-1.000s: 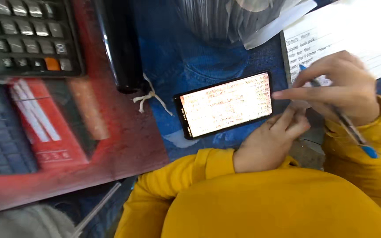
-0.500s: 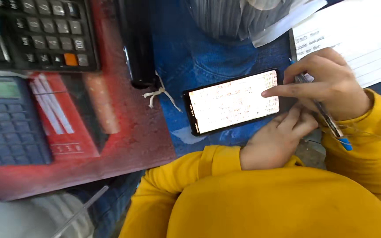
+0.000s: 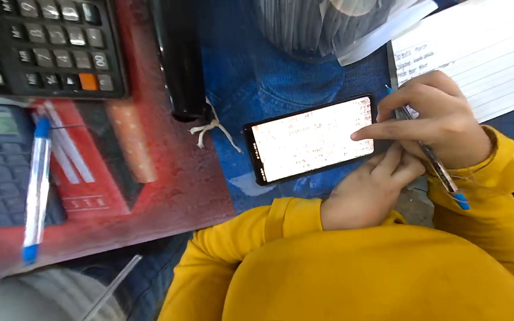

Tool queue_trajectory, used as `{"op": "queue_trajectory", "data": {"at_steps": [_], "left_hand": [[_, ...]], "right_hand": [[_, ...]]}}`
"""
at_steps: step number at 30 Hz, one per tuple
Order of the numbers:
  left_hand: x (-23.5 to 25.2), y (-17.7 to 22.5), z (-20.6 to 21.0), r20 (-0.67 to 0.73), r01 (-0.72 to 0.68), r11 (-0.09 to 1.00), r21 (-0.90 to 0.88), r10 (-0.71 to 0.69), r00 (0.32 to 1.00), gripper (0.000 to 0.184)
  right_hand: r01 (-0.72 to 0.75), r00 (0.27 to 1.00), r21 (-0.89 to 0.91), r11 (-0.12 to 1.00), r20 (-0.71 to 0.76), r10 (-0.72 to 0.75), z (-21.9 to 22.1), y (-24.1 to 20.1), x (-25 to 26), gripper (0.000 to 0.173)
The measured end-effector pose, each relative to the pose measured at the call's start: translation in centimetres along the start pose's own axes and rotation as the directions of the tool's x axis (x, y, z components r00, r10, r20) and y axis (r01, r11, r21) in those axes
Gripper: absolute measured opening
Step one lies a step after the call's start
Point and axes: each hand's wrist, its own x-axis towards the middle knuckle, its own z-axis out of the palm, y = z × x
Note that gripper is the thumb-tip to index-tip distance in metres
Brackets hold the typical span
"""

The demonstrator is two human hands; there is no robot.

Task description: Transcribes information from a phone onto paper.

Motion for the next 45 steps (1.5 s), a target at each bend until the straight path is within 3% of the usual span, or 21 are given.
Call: {"op": "queue_trajectory", "data": {"at_steps": [13,20,24,36,39,41,43,45], "left_hand": [[-0.2,-0.2,0.4,-0.068,-0.045,0.998,0.037,0.048,0.997,0.034],[-0.3,-0.6,0.7,-0.098,-0.147,0.969,0.198,0.169,0.981,0.029],[-0.3,-0.6,0.9,-0.144,-0.142,0.976,0.167,0.167,0.975,0.028],[-0.3,-0.5,0.8,-0.113,-0.099,0.993,0.067,0.107,0.988,0.031],[-0.2,-0.3,0.5,-0.067,-0.095,0.991,0.096,0.102,0.993,0.031],[-0.1,-0.3,0.6,-0.078,-0.082,0.991,0.102,0.091,0.993,0.033],[0.0,-0.4,0.9,-0.085,-0.088,0.989,0.117,0.098,0.992,0.034],[0.1,-0.4,0.8,-0.046,-0.105,0.986,0.129,0.111,0.993,0.035]], "right_hand": [[-0.008,0.999,-0.029,1.000,-0.042,0.006,0.4,0.0,-0.2,0.031],[-0.021,0.999,0.009,1.000,-0.040,0.021,0.3,-0.1,-0.6,0.034],[0.005,1.000,0.067,0.998,-0.015,-0.004,0.1,0.1,-0.8,0.029],[-0.021,1.000,-0.015,1.000,-0.005,0.021,0.2,-0.1,-0.2,0.035],[-0.076,0.994,0.097,0.992,-0.071,0.083,0.2,-0.5,-0.6,0.028],[-0.161,0.962,0.247,0.956,-0.179,0.208,0.2,-0.7,-1.2,0.022],[-0.224,0.880,0.408,0.885,-0.305,0.363,0.3,-0.6,-1.6,0.026],[-0.196,0.793,0.549,0.812,-0.399,0.461,0.6,-0.2,-2.0,0.028]]}}
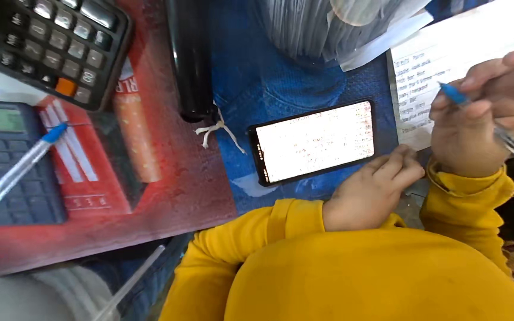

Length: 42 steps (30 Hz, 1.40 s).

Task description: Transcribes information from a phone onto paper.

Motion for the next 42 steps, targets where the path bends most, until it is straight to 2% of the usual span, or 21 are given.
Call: {"op": "queue_trajectory", "data": {"at_steps": [2,4,9,11,14,16,19,23,29,33,38,42], "left_hand": [[0.0,0.0,-0.1,0.015,-0.022,1.000,0.021,0.022,1.000,0.035],[-0.1,0.0,-0.2,0.031,-0.032,0.998,0.057,0.031,0.999,0.034],[-0.4,-0.1,-0.3,0.056,-0.077,0.986,0.146,0.069,0.996,0.035],[-0.4,-0.2,-0.2,0.045,-0.092,0.979,0.181,0.085,0.995,0.036],[-0.5,-0.1,0.0,0.063,-0.063,0.976,0.210,0.051,0.997,0.041],[-0.4,0.0,0.0,0.055,-0.038,0.979,0.199,0.027,0.998,0.041],[-0.5,-0.1,0.1,0.029,-0.026,0.985,0.172,0.021,0.999,0.040],[-0.5,-0.1,0.2,-0.001,-0.012,0.990,0.141,0.013,1.000,0.040],[-0.5,-0.2,0.2,-0.009,-0.038,0.986,0.164,0.040,0.999,0.038],[-0.4,-0.2,0.2,-0.015,-0.029,0.988,0.153,0.032,0.999,0.037],[-0.3,0.0,0.2,-0.014,0.006,0.994,0.108,-0.004,1.000,0.039],[-0.3,-0.2,0.2,-0.004,-0.007,0.993,0.122,0.007,1.000,0.039]], "right_hand": [[-0.023,0.996,0.074,0.997,-0.086,0.030,-0.3,0.5,-0.4,0.019],[-0.054,0.992,0.081,0.995,-0.109,0.063,-0.4,0.8,-0.7,0.009],[-0.039,0.989,0.140,0.989,-0.137,0.058,-0.2,1.1,-0.9,0.005],[-0.038,0.990,0.158,0.987,-0.131,0.059,-0.3,1.1,-1.1,0.017],[-0.111,0.984,0.179,0.978,-0.119,0.133,-0.3,0.5,-1.4,0.044],[-0.170,0.972,0.119,0.978,-0.145,0.187,0.3,-0.2,-1.3,0.051],[-0.189,0.964,-0.019,0.982,-0.196,0.181,1.3,-0.4,-1.1,0.045],[-0.132,0.968,-0.161,0.978,-0.232,0.092,1.5,0.2,-0.9,0.045],[-0.111,0.968,-0.156,0.982,-0.242,0.071,1.6,0.4,-1.1,0.046],[-0.108,0.974,-0.203,0.973,-0.217,0.063,1.7,0.2,-0.9,0.047],[-0.128,0.962,-0.277,0.952,-0.268,0.052,1.9,0.2,-0.9,0.047],[-0.145,0.962,-0.231,0.962,-0.262,0.082,1.8,0.2,-0.7,0.047]]}}
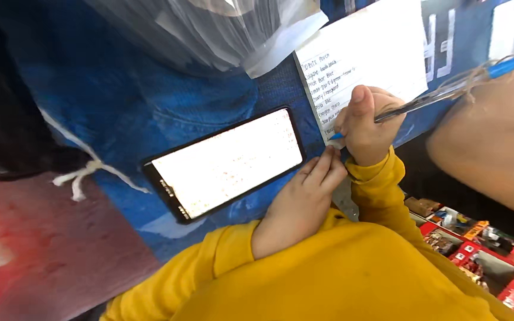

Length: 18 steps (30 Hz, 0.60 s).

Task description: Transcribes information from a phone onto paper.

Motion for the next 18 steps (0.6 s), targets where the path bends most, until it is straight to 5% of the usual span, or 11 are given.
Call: {"op": "queue_trajectory", "data": {"at_steps": [12,16,18], "left_hand": [[0.0,-0.2,0.2,-0.056,-0.007,0.999,-0.040,0.005,0.998,0.038],[-0.1,-0.1,0.0,-0.033,0.000,1.000,-0.029,-0.001,0.999,0.038],[0.0,-0.1,0.0,-0.030,0.002,0.999,-0.033,-0.003,1.000,0.039]], "right_hand": [[0.009,0.997,-0.039,0.999,-0.071,-0.012,0.1,0.1,-0.3,0.045],[-0.325,0.943,-0.219,0.920,0.002,0.334,0.2,-4.0,0.9,0.049],[-0.099,0.994,-0.109,0.989,-0.064,0.092,0.3,-1.2,0.0,0.047]]}}
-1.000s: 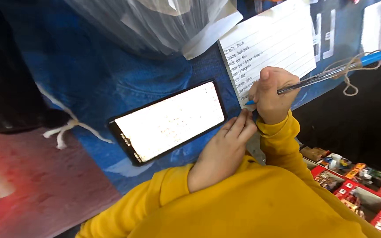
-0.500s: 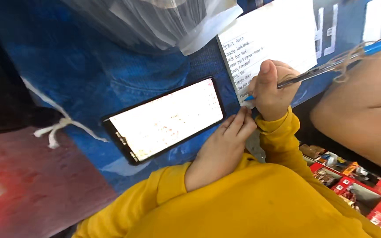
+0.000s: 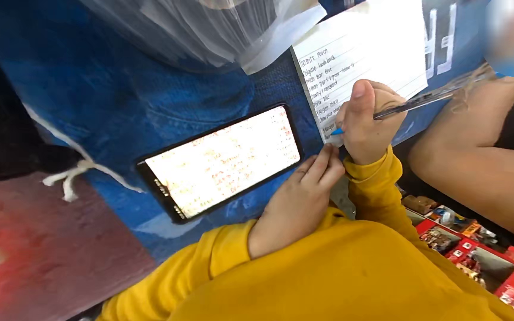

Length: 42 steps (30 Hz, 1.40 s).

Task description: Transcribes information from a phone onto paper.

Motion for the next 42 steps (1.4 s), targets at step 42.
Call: {"op": "queue_trajectory", "data": {"at_steps": [42], "left_hand": [[0.6,0.2,-0.5,0.142,-0.062,0.992,0.107,0.047,0.989,0.034]], "right_hand": [[-0.015,0.986,0.344,0.939,0.163,-0.044,-1.2,1.2,0.4,0.050]]}}
